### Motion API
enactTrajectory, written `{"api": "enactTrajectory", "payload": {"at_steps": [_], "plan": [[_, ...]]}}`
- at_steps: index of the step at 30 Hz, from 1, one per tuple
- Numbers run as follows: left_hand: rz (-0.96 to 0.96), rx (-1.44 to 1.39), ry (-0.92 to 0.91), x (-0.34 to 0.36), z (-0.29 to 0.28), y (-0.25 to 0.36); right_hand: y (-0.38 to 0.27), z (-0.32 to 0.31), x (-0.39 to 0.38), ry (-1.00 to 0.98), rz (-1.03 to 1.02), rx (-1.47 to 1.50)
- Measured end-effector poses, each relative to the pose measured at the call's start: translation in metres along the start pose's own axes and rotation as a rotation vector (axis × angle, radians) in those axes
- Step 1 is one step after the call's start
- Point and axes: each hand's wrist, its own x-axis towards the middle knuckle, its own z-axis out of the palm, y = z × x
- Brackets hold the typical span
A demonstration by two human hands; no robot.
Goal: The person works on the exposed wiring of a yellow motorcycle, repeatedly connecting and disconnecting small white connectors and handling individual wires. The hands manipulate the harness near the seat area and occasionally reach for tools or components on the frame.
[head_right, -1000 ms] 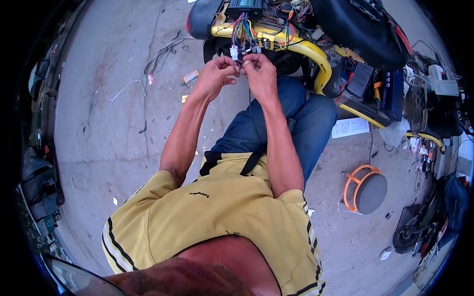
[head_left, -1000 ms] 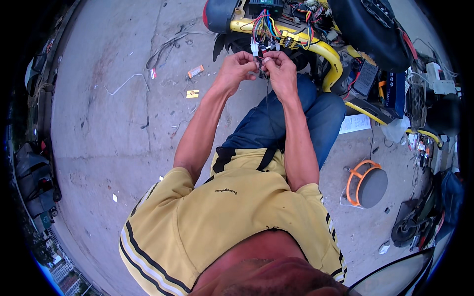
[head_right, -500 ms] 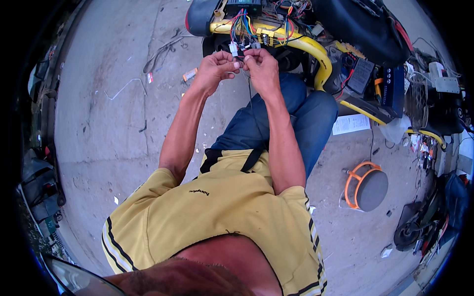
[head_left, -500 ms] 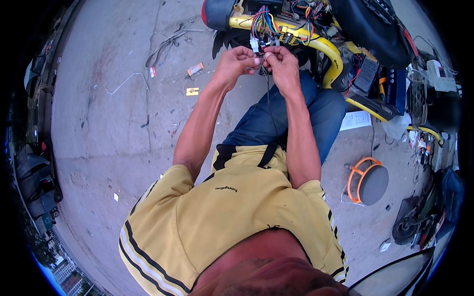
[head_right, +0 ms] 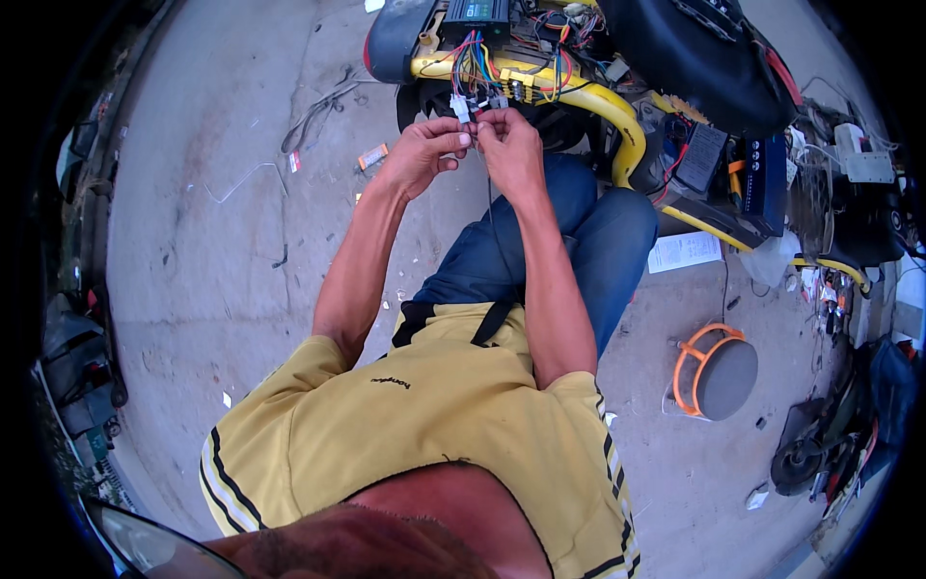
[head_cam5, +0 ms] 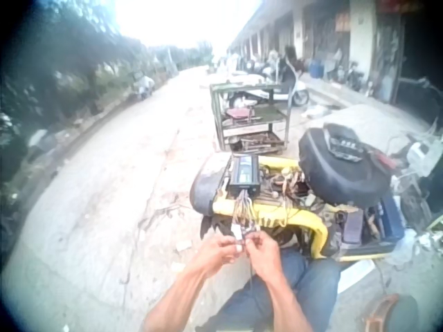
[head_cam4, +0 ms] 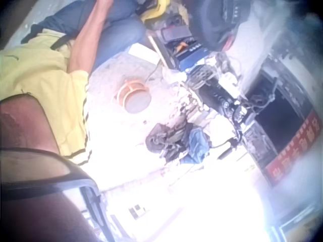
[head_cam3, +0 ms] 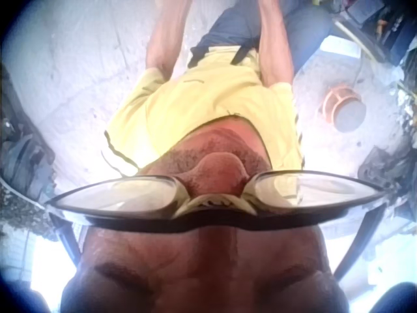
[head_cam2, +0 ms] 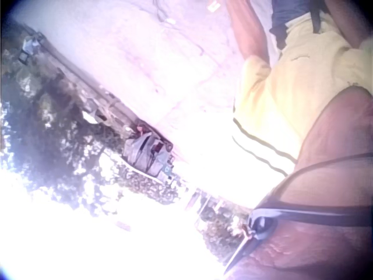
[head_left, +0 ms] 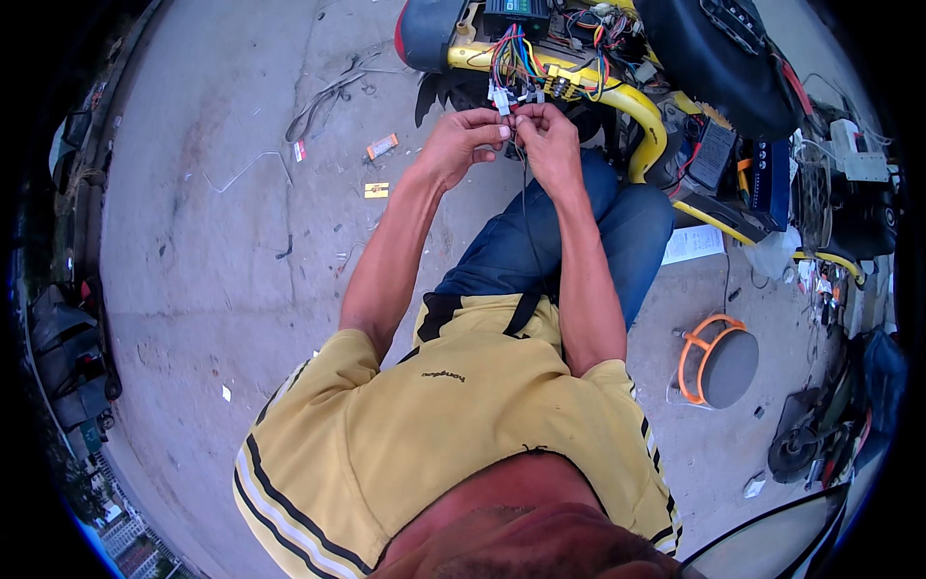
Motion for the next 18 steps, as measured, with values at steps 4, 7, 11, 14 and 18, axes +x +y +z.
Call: {"api": "enactTrajectory", "payload": {"at_steps": [4, 7, 11, 14, 18], "plan": [[-0.021, 0.013, -0.030, 0.002, -0.003, -0.001, -0.001, -0.001, 0.001, -0.021, 0.095, 0.115], [-0.007, 0.027, -0.090, 0.006, -0.007, -0.003, -0.002, -0.001, 0.001, -0.050, 0.123, 0.180], [0.011, 0.063, -0.139, 0.009, -0.010, -0.002, -0.005, 0.001, 0.000, -0.057, 0.139, 0.205], [0.058, 0.110, -0.175, 0.012, -0.012, -0.002, -0.008, 0.001, 0.000, -0.054, 0.147, 0.203], [0.042, 0.109, -0.161, 0.014, -0.011, -0.002, -0.006, 0.002, 0.002, -0.045, 0.177, 0.234]]}}
